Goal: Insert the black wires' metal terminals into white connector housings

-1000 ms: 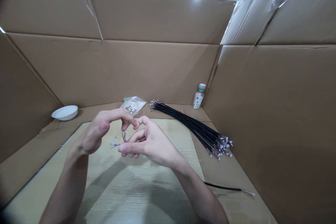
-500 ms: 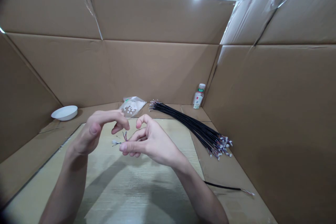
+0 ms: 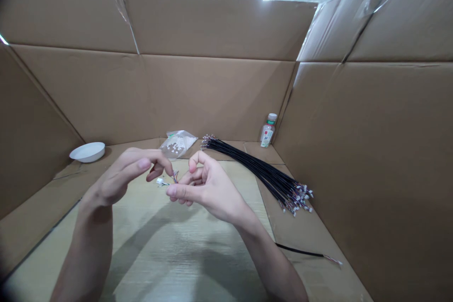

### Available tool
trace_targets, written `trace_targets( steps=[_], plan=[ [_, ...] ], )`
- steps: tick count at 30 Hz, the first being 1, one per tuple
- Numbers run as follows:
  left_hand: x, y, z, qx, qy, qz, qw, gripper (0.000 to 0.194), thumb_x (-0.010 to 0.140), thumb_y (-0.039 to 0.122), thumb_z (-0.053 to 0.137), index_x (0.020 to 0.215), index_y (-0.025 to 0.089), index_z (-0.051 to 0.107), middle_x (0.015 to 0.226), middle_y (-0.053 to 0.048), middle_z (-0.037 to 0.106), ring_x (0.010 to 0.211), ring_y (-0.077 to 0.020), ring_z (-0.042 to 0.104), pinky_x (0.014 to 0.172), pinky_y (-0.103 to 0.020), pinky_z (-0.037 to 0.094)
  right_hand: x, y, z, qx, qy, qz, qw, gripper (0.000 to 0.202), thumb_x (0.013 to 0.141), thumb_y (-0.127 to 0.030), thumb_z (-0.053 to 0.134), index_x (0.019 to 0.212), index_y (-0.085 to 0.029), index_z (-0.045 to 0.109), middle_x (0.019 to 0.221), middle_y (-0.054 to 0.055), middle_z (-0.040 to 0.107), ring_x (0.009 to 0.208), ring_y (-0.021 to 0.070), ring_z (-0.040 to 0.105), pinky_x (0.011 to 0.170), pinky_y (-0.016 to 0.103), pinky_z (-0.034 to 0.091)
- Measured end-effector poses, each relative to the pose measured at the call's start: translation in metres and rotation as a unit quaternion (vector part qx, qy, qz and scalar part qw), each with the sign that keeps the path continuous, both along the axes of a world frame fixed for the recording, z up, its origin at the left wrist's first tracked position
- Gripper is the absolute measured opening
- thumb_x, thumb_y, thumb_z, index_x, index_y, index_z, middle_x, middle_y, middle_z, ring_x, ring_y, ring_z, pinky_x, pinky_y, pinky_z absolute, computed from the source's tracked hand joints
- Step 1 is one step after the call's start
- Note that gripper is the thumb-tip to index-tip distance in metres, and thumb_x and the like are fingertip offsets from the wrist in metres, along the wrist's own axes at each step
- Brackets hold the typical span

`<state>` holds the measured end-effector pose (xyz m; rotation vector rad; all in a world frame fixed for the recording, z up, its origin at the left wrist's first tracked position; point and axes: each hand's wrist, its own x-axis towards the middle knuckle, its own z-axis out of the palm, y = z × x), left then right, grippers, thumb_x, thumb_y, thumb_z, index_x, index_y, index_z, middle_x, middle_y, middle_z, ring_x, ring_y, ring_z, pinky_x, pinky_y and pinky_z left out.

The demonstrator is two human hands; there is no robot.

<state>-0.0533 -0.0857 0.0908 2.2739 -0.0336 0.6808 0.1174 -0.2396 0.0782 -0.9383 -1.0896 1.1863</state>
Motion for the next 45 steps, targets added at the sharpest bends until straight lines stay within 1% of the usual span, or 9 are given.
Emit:
trace_targets(
  steps=[6, 12, 15, 21, 27, 32, 36, 40, 45],
  plan=[
    [-0.007, -0.007, 0.007, 0.016, -0.014, 0.026, 0.999, 0.032, 0.108, 0.036, 0.047, 0.097, 0.021, 0.073, 0.065, 0.004, 0.048, 0.060, -0.0086, 0.046, 0.059, -0.023, 0.034, -0.002, -0.003, 0.006, -0.013, -0.025, -0.029, 0.999, 0.046, 0.075, -0.024, 0.093, 0.089, -0.021, 0.049, 0.073, 0.000, 0.074, 0.063, 0.0099, 0.065, 0.058, 0.018, 0.051],
    [-0.006, -0.014, 0.011, 0.047, -0.024, 0.056, 0.997, 0.020, 0.104, 0.026, 0.054, 0.095, 0.022, 0.071, 0.070, 0.006, 0.060, 0.062, -0.0067, 0.050, 0.060, -0.020, 0.038, -0.004, -0.002, 0.005, 0.008, -0.044, -0.048, 0.998, 0.032, 0.081, -0.029, 0.089, 0.093, -0.017, 0.061, 0.073, 0.000, 0.072, 0.065, 0.0084, 0.065, 0.062, 0.017, 0.052],
    [-0.004, -0.017, 0.011, 0.053, -0.033, 0.058, 0.996, 0.014, 0.103, 0.026, 0.058, 0.095, 0.022, 0.070, 0.080, 0.005, 0.068, 0.070, -0.0066, 0.057, 0.065, -0.019, 0.042, -0.005, -0.001, 0.003, 0.029, -0.040, -0.056, 0.997, 0.028, 0.082, -0.030, 0.088, 0.089, -0.016, 0.065, 0.072, 0.000, 0.071, 0.063, 0.0072, 0.063, 0.061, 0.016, 0.052],
    [-0.001, -0.020, 0.008, 0.053, -0.049, 0.071, 0.995, 0.010, 0.100, 0.026, 0.065, 0.093, 0.021, 0.070, 0.070, 0.006, 0.059, 0.065, -0.0070, 0.052, 0.063, -0.019, 0.042, -0.005, 0.001, 0.001, 0.076, -0.056, -0.090, 0.991, 0.024, 0.087, -0.032, 0.084, 0.086, -0.015, 0.068, 0.073, 0.001, 0.071, 0.063, 0.0075, 0.063, 0.061, 0.017, 0.052],
    [0.000, -0.019, 0.009, 0.036, -0.051, 0.095, 0.994, 0.007, 0.099, 0.028, 0.067, 0.100, 0.022, 0.070, 0.089, 0.002, 0.069, 0.083, -0.0099, 0.060, 0.076, -0.022, 0.046, -0.006, 0.002, 0.001, 0.105, -0.073, -0.120, 0.984, 0.017, 0.092, -0.028, 0.077, 0.084, -0.016, 0.068, 0.074, 0.002, 0.073, 0.064, 0.0084, 0.063, 0.062, 0.019, 0.053],
    [0.003, -0.018, 0.010, -0.001, -0.015, 0.088, 0.996, 0.020, 0.102, 0.032, 0.063, 0.087, 0.020, 0.068, 0.084, 0.002, 0.066, 0.079, -0.0103, 0.057, 0.073, -0.023, 0.042, -0.005, 0.002, 0.000, 0.126, -0.102, -0.156, 0.974, 0.017, 0.093, -0.028, 0.075, 0.083, -0.018, 0.068, 0.076, 0.000, 0.070, 0.068, 0.0099, 0.062, 0.064, 0.023, 0.051],
    [0.008, -0.018, 0.008, -0.076, -0.011, 0.074, 0.994, 0.028, 0.102, 0.035, 0.063, 0.080, 0.018, 0.065, 0.076, 0.002, 0.059, 0.074, -0.0106, 0.050, 0.066, -0.024, 0.038, -0.006, 0.001, -0.001, 0.146, -0.158, -0.206, 0.955, 0.010, 0.093, -0.026, 0.075, 0.086, -0.019, 0.072, 0.088, 0.000, 0.070, 0.082, 0.0123, 0.063, 0.075, 0.026, 0.050],
    [0.014, -0.019, 0.006, -0.150, -0.006, 0.035, 0.988, 0.029, 0.101, 0.035, 0.063, 0.079, 0.017, 0.065, 0.075, 0.002, 0.055, 0.072, -0.0107, 0.047, 0.065, -0.024, 0.037, -0.006, -0.001, 0.000, 0.186, -0.189, -0.231, 0.936, 0.009, 0.092, -0.019, 0.073, 0.083, -0.020, 0.070, 0.087, -0.001, 0.068, 0.082, 0.0125, 0.062, 0.076, 0.027, 0.049],
    [0.019, -0.019, 0.005, -0.185, -0.009, -0.017, 0.983, 0.029, 0.101, 0.033, 0.062, 0.077, 0.017, 0.063, 0.073, 0.001, 0.053, 0.071, -0.0113, 0.047, 0.066, -0.024, 0.038, -0.005, -0.007, 0.004, 0.212, -0.220, -0.237, 0.922, 0.012, 0.090, -0.014, 0.072, 0.081, -0.020, 0.069, 0.084, -0.001, 0.068, 0.081, 0.0137, 0.061, 0.075, 0.029, 0.047]
  ],
)
